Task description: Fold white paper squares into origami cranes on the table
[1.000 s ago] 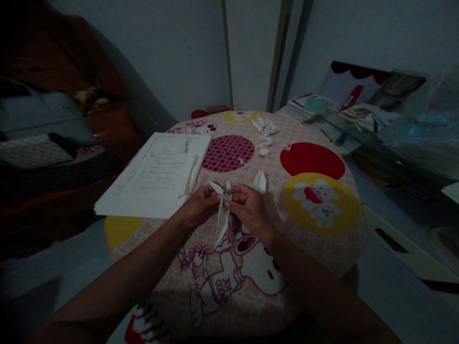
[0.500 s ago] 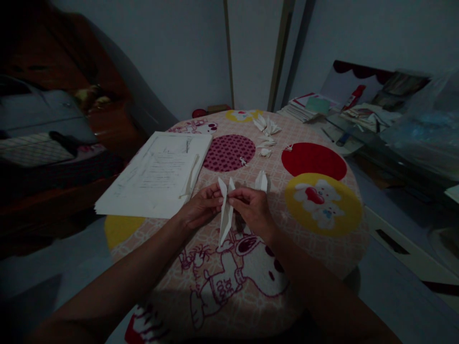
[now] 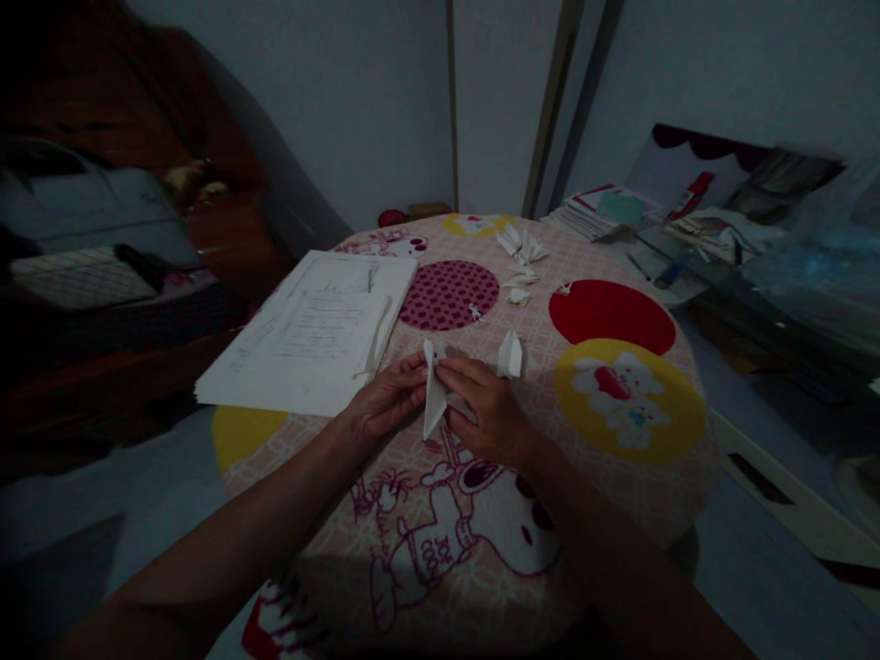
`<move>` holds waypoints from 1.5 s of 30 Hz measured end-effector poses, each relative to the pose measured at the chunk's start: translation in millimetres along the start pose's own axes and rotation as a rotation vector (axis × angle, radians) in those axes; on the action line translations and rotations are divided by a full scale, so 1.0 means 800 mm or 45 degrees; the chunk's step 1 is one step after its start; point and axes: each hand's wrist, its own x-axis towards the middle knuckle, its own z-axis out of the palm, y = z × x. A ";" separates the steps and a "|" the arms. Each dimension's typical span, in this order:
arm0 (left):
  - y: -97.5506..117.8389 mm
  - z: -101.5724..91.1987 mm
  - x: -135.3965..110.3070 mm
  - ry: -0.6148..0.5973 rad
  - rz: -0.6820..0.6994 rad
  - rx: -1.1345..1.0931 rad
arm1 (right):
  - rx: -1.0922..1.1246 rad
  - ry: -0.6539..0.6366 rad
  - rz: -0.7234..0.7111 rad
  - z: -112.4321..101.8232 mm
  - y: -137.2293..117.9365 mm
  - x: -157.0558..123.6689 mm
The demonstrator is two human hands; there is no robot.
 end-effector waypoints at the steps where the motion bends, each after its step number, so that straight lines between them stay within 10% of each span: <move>1: 0.001 -0.001 0.000 0.017 0.001 0.001 | 0.026 -0.019 -0.006 -0.003 0.001 0.000; 28: -0.005 0.009 -0.002 -0.002 0.018 0.075 | -0.283 0.180 -0.113 0.012 -0.001 -0.002; 45: -0.007 0.010 -0.002 0.004 0.112 0.078 | 0.106 0.335 0.283 0.007 -0.011 0.007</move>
